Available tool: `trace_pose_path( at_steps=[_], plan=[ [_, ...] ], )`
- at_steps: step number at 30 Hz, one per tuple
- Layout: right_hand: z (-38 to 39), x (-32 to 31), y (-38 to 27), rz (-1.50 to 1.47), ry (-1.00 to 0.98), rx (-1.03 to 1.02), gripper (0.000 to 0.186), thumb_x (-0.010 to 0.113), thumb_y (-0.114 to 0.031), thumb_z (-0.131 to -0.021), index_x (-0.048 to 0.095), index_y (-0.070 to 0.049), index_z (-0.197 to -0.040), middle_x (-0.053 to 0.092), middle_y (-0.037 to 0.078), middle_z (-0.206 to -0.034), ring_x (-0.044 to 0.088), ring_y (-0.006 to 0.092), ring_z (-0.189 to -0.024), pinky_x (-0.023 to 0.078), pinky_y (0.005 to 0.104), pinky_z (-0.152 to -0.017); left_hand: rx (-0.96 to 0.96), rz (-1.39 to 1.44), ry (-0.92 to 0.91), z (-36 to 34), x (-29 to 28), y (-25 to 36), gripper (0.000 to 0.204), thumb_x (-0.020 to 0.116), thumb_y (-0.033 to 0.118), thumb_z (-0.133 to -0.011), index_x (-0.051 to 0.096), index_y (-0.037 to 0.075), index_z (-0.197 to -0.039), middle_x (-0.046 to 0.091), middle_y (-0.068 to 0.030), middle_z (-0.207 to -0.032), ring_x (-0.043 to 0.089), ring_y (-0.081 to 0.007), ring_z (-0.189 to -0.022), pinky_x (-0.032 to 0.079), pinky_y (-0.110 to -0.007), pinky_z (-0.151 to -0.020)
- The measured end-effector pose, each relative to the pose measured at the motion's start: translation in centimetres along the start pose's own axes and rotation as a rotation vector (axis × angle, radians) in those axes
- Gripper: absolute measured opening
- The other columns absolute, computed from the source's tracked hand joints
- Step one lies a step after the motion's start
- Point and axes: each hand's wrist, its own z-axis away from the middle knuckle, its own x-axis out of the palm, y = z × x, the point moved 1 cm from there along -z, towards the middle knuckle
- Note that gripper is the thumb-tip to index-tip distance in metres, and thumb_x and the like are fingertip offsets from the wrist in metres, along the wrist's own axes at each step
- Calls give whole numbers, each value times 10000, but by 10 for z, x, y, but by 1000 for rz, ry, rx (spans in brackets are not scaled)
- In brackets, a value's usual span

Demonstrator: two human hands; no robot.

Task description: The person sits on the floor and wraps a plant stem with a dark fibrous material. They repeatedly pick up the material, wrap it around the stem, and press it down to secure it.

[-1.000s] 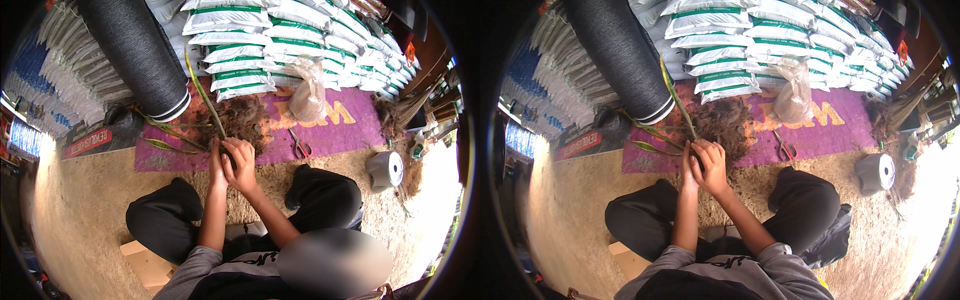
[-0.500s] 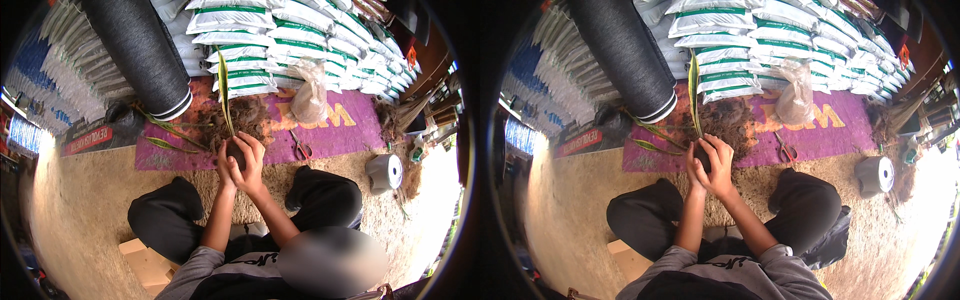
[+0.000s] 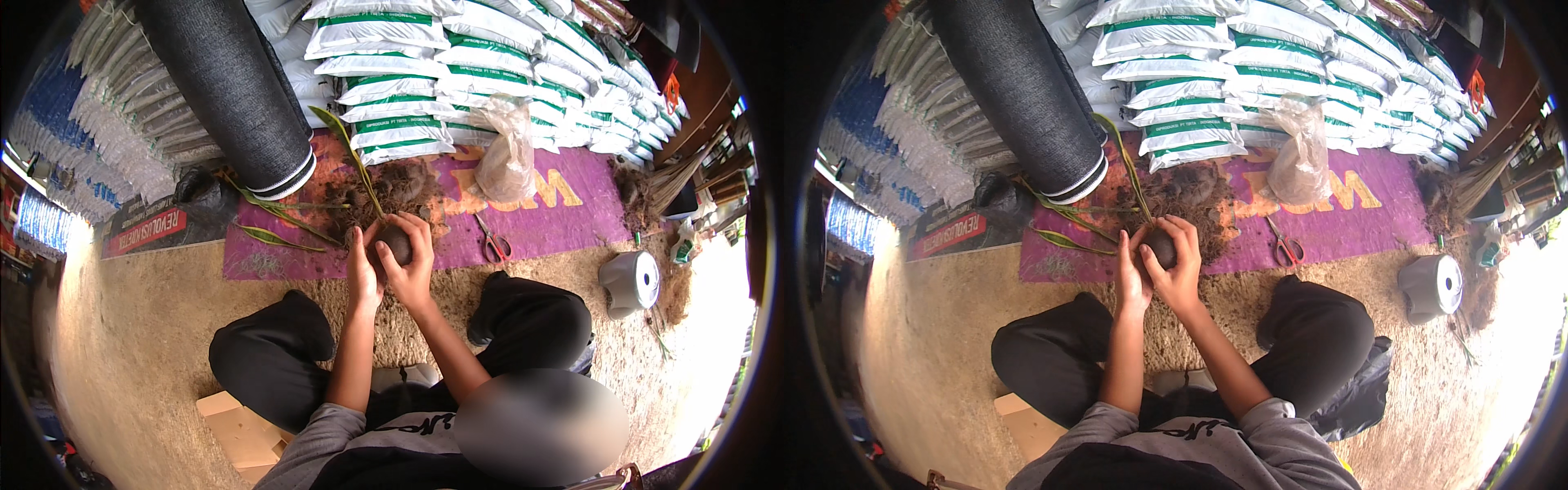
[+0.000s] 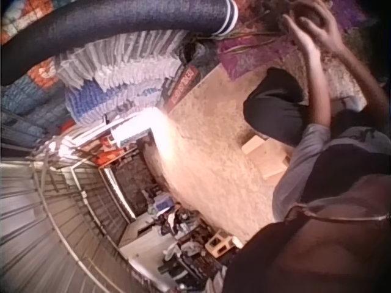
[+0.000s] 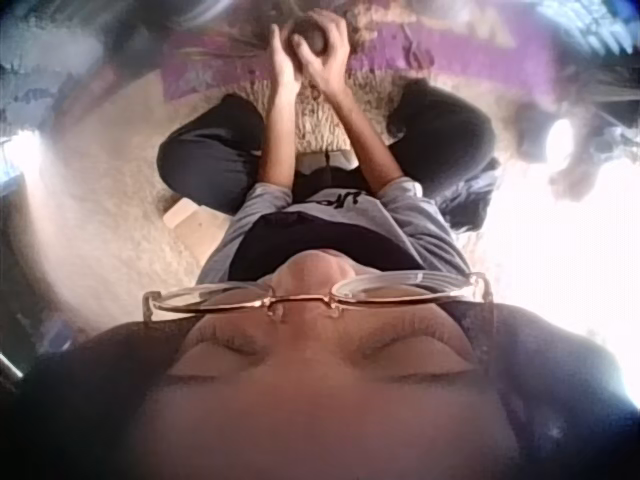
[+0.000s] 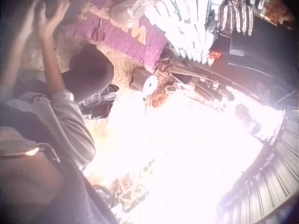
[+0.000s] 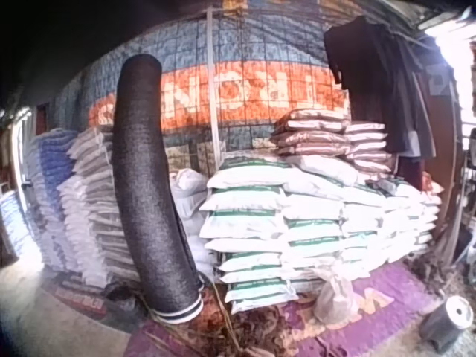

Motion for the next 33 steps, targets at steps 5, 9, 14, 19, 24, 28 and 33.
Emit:
trace_pose_path(
  at_steps=[5, 9, 14, 19, 24, 28, 33],
  plan=[
    [4, 3, -12, -161, 4, 0, 352, 697, -78, -698, 575, 18, -1013, 588, 153, -1005, 578, 273, -944, 449, 367, -852, 91, 31, -90, -5, -2, -4, 581, 293, 441, -971, 488, -35, -1240, 519, -151, -1244, 476, -222, -1169, 344, -359, -1018],
    [0, -3, -21, 166, -31, -237, 340, 688, -132, -687, 594, -21, -994, 594, 130, -981, 562, 280, -914, 396, 366, -855, 11, 192, -234, -1, 0, -5, 595, 268, 462, -969, 472, -13, -1264, 488, -145, -1295, 454, -226, -1195, 306, -361, -1045],
    [6, 1, -12, 135, -91, -259, 305, 664, -122, -704, 599, -33, -988, 591, 112, -977, 549, 278, -910, 372, 400, -846, -44, 267, -246, 1, 1, -8, 604, 264, 477, -966, 460, -1, -1279, 478, -134, -1307, 453, -224, -1195, 315, -357, -1039],
    [2, 0, -8, 195, -131, -163, 415, 675, -127, -701, 555, -14, -1082, 566, 140, -1059, 546, 286, -966, 410, 384, -837, -75, 115, -60, 0, -3, 1, 616, 295, 489, -954, 427, -1, -1302, 481, -132, -1284, 457, -224, -1185, 342, -348, -1017],
    [0, -3, 7, -132, -81, 72, 465, 708, -105, -659, 547, 11, -1079, 569, 170, -1047, 580, 304, -959, 451, 358, -859, -72, 250, -201, 1, 0, 17, 650, 311, 514, -938, 387, 7, -1337, 444, -141, -1337, 446, -229, -1205, 337, -361, -1035],
    [8, 5, 6, -195, -90, -7, 416, 674, -111, -654, 559, 3, -1037, 572, 160, -1013, 574, 295, -922, 439, 370, -836, -65, 211, -36, -5, -11, -5, 579, 298, 456, -955, 401, 28, -1332, 427, -145, -1353, 415, -244, -1232, 303, -390, -1059],
    [7, 2, -6, 196, -170, -295, 291, 612, -155, -719, 591, -29, -982, 563, 132, -1036, 523, 300, -987, 368, 395, -873, -129, 472, -214, -11, -18, -18, 475, 314, 399, -977, 496, 47, -1240, 541, -91, -1185, 500, -183, -1120, 370, -323, -992]
  ],
)
